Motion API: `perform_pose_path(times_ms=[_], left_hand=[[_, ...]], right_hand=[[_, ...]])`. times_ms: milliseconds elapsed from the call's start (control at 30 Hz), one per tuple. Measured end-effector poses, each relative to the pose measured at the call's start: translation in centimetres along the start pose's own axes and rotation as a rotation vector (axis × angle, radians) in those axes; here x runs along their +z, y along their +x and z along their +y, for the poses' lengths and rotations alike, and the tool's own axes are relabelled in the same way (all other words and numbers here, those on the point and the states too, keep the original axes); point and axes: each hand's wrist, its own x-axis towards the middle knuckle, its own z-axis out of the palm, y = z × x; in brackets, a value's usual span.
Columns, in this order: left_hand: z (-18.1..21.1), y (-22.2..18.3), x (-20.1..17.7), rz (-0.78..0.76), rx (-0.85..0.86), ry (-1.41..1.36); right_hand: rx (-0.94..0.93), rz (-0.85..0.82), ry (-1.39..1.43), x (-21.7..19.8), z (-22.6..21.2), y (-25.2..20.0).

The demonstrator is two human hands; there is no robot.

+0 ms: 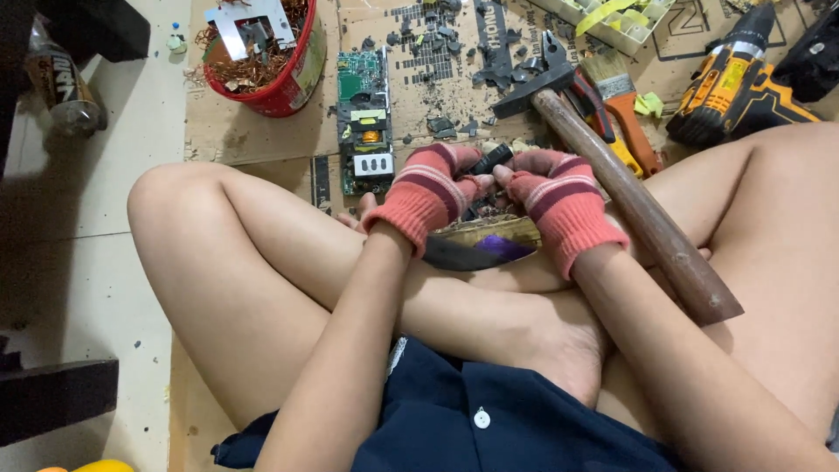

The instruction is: The person sits cross-legged on the floor and uses a screwdriver and pliers to remove components from a green circuit board. They pry off parts, cut wires, and place removed pieces into a red bucket.

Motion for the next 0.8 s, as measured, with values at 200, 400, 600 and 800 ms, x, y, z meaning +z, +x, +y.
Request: perform_pose_path(times_ms=[200,400,600,800], left_hand=[[0.3,-0.2,0.0,0.016,0.025,0.103],[0.3,0.1,0.5,0.016,0.001,0.046],[-0.2,-0.2,0.2,0.009,-0.007,-0.093],[-0.5,-0.4,0.6,0.012,-0.012,-0.260]], right_hand=[[0.039,-0.037,-0.006,0.0,-1.7,-1.2],[-0.003,-0.069,-0.047,-0.4,-1.2,-0.3],[-0.055,-0.035,-0.206,0.1,-0.6,-0.3],[-0.072,-0.007,-0.199,0.2,-0.6,-0.4]])
